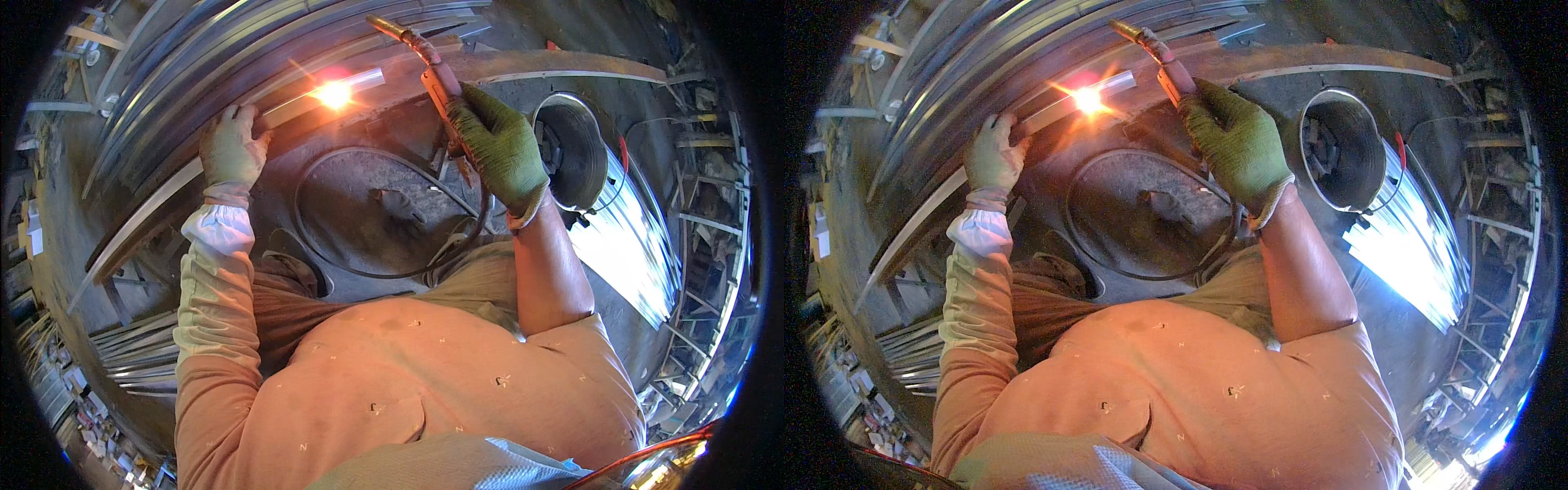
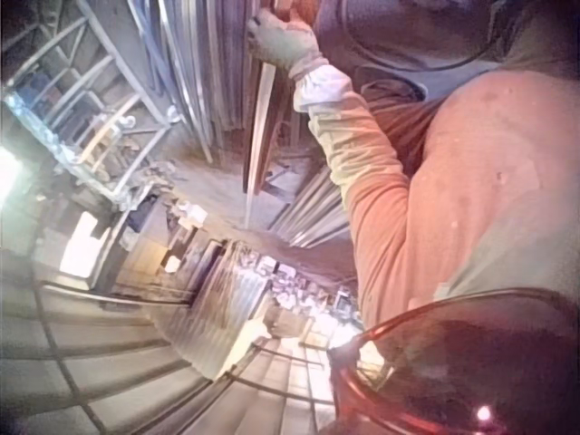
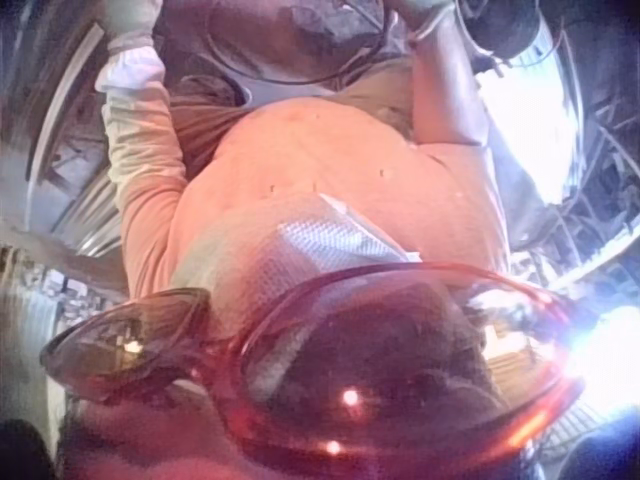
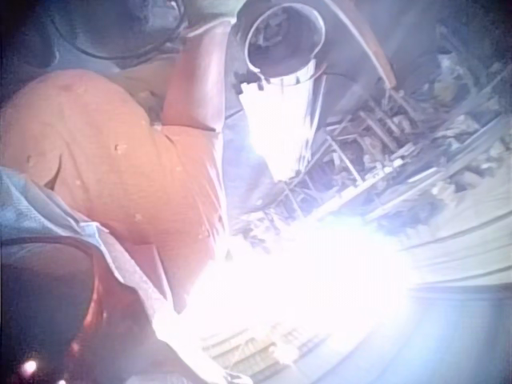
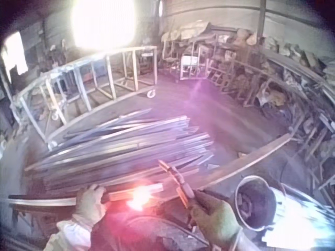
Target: The person welds metal bars onto a curved metal frame using a welding torch. They repeatedly position bars, tack weld them in place, and continue welding along the seams. The person handles metal bars and a welding torch throughout the task.
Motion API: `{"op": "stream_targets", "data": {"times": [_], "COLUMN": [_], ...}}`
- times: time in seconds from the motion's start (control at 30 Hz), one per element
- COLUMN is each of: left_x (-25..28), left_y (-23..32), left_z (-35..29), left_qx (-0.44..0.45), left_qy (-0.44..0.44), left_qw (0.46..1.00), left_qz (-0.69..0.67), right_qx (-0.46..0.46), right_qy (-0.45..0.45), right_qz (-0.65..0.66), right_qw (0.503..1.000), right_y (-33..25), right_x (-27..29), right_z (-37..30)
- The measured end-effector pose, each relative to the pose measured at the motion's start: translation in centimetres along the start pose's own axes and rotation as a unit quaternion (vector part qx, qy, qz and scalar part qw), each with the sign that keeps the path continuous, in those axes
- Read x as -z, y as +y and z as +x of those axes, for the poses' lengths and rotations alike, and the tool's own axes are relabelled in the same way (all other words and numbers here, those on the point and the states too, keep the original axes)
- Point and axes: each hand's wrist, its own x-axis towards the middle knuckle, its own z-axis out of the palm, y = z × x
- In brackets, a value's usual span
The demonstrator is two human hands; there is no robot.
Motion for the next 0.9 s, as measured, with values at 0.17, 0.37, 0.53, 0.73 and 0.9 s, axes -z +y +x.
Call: {"op": "stream_targets", "data": {"times": [0.17,0.37,0.53,0.73,0.9], "left_x": [0.6,4.3,10.9,14.6,14.8], "left_y": [-1.4,-3.3,-3.3,-1.8,-2.4], "left_z": [-0.3,-0.1,-1.4,-3.9,-5.3], "left_qx": [-0.015,0.052,-0.018,-0.044,-0.067], "left_qy": [0.000,-0.115,-0.050,-0.018,0.023], "left_qw": [0.992,0.923,0.939,0.967,0.982], "left_qz": [-0.125,-0.365,-0.340,-0.250,-0.173], "right_qx": [-0.028,-0.026,-0.109,-0.075,-0.088], "right_qy": [-0.009,-0.025,-0.058,-0.130,-0.160], "right_qz": [0.003,0.020,-0.059,-0.188,-0.223], "right_qw": [1.000,0.999,0.991,0.971,0.958], "right_y": [-0.2,0.9,0.9,3.3,4.5], "right_x": [1.0,2.8,3.2,1.5,-1.0], "right_z": [-0.6,-1.1,-1.2,-2.5,-2.9]}}
